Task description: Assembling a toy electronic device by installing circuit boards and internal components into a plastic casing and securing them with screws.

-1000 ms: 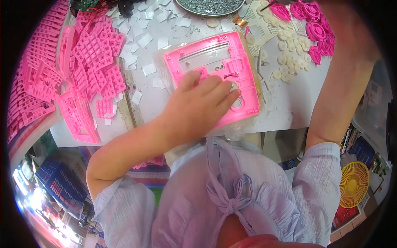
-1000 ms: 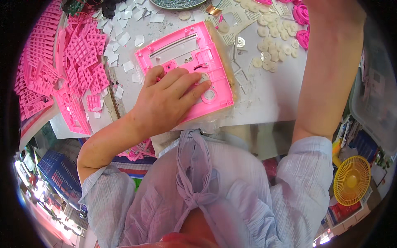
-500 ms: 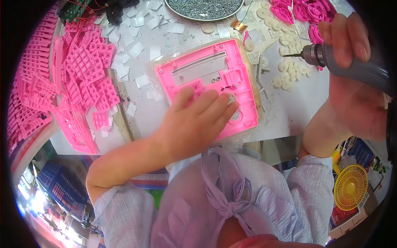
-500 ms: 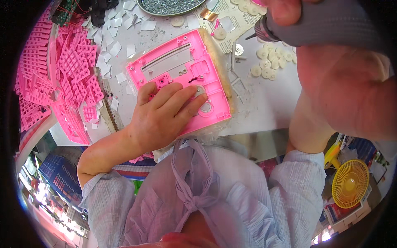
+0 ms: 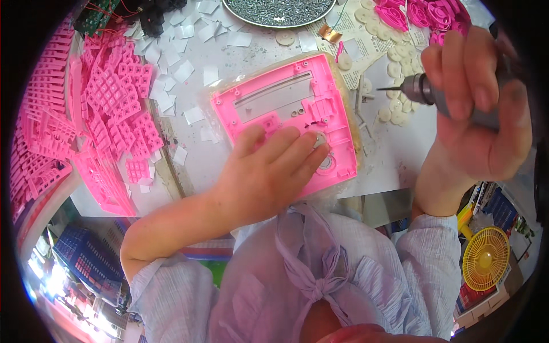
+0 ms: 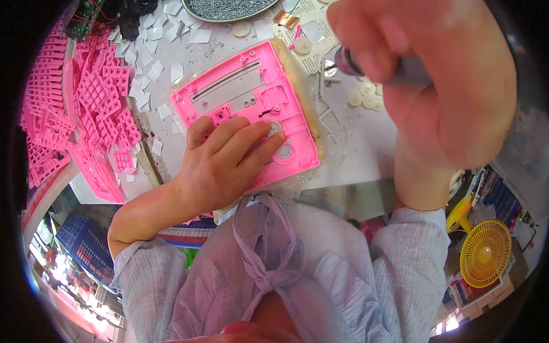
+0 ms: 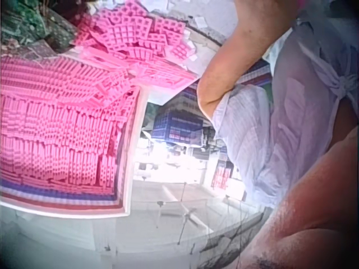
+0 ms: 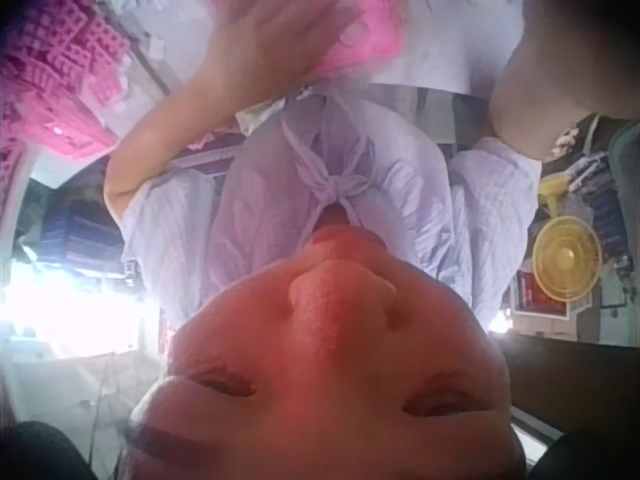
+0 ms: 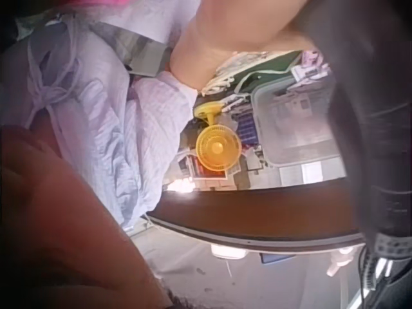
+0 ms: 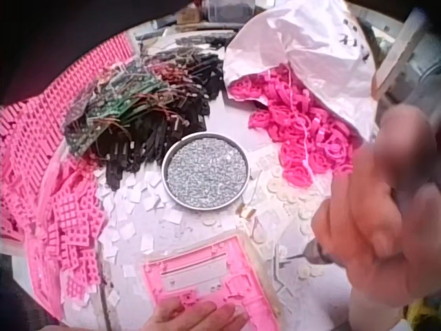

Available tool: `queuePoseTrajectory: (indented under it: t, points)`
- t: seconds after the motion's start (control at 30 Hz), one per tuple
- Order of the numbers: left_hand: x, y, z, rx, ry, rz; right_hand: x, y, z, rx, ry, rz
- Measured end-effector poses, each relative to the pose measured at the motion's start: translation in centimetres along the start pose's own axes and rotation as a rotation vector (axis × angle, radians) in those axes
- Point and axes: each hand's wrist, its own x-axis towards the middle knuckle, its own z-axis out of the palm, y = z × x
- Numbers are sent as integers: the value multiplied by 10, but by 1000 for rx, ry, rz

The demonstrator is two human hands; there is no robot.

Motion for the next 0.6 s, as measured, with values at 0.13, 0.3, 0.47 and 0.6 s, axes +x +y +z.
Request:
queuePoseTrajectory:
  t: [0.13,0.3,0.47,0.6]
  points:
    - [7,-7,-3,-173,72,-39,-6,3,21,-20,-70,-13]
    - [12,-19,8,-300,313,-5,-7,9,27,12,-210,3]
    - [20,-19,1,-282,285,-20,-18,12,31,-17,-178,-24]
    - [28,-20,7,-152,172,34,-22,8,32,-36,-177,-40]
